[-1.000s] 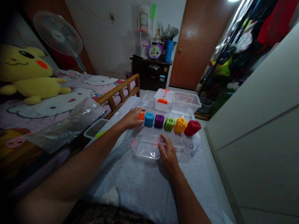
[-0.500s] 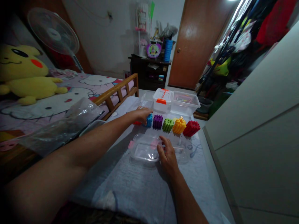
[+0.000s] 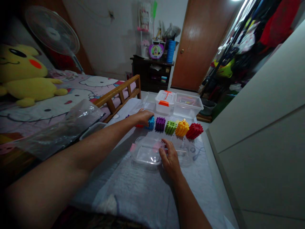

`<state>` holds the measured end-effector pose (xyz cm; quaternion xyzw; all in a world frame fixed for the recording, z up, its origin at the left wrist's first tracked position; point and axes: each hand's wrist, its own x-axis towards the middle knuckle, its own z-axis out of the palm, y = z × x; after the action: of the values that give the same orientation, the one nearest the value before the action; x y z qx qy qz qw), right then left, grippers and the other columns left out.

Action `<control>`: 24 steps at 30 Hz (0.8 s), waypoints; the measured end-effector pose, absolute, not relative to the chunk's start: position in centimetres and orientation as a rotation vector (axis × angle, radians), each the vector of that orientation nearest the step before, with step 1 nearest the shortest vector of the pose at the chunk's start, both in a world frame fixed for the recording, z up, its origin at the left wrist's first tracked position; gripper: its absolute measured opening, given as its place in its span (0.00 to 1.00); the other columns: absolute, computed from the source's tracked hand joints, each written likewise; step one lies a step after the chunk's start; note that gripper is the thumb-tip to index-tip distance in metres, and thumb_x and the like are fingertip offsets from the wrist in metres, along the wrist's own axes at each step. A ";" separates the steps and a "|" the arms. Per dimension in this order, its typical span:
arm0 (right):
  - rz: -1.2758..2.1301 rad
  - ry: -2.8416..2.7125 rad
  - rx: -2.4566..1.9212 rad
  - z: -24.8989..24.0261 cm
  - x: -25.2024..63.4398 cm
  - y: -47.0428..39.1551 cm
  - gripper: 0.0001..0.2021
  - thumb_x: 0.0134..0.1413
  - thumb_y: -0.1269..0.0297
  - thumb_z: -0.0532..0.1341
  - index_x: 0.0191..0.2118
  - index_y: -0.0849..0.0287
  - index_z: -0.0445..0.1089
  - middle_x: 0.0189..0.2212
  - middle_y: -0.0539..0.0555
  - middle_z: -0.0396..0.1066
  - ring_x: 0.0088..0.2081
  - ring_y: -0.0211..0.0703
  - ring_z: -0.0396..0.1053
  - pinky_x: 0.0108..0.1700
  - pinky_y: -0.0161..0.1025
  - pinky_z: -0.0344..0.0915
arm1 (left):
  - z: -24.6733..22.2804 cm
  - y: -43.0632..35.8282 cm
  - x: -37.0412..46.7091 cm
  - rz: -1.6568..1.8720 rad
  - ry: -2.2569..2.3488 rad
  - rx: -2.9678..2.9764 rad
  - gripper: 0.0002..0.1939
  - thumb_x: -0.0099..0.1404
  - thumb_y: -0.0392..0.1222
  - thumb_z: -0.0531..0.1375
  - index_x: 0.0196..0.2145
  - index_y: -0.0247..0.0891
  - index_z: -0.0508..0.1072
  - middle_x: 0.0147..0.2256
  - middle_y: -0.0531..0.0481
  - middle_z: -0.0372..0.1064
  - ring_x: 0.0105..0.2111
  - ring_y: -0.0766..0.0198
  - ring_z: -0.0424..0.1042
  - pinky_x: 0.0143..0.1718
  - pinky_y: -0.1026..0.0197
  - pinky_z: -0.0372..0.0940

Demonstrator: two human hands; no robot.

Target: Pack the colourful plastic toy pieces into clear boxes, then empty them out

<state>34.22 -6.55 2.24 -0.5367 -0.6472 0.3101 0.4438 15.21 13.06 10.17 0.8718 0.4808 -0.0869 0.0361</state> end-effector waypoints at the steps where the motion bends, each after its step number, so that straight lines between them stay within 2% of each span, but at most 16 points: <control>1: 0.770 -1.604 -1.330 2.2 34.2 -6.6 0.23 0.64 0.50 0.55 0.58 0.58 0.66 0.55 0.61 0.69 0.50 0.51 0.69 0.50 0.47 0.68 | 10.2 13.1 15.2 -0.265 1.482 2.676 0.25 0.48 0.42 0.68 0.46 0.42 0.74 0.46 0.46 0.76 0.51 0.48 0.72 0.59 0.47 0.59; 15: 0.730 -1.624 -1.325 2.0 34.2 -6.4 0.22 0.64 0.51 0.55 0.58 0.56 0.67 0.53 0.60 0.70 0.48 0.50 0.70 0.49 0.48 0.68 | 12.1 12.5 15.2 -0.303 1.507 2.687 0.27 0.48 0.44 0.68 0.48 0.44 0.73 0.48 0.47 0.76 0.48 0.52 0.73 0.49 0.59 0.66; 20: 0.739 -1.615 -1.322 2.2 34.3 -6.5 0.22 0.63 0.52 0.55 0.58 0.57 0.67 0.53 0.61 0.70 0.49 0.51 0.70 0.49 0.47 0.69 | 11.9 12.6 15.2 -0.312 1.508 2.695 0.26 0.47 0.43 0.68 0.46 0.43 0.74 0.46 0.47 0.76 0.48 0.53 0.74 0.47 0.60 0.66; 24: 0.759 -1.614 -1.333 2.3 34.2 -6.6 0.22 0.64 0.52 0.54 0.58 0.57 0.66 0.55 0.62 0.69 0.50 0.52 0.69 0.50 0.49 0.69 | 13.8 11.4 14.3 -0.220 1.510 2.741 0.23 0.50 0.41 0.66 0.46 0.40 0.73 0.46 0.44 0.76 0.47 0.51 0.74 0.45 0.58 0.67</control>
<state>34.23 -6.55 2.27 -0.5371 -0.6503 0.3059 0.4417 14.32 11.37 13.82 0.8738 0.4812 -0.0702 0.0023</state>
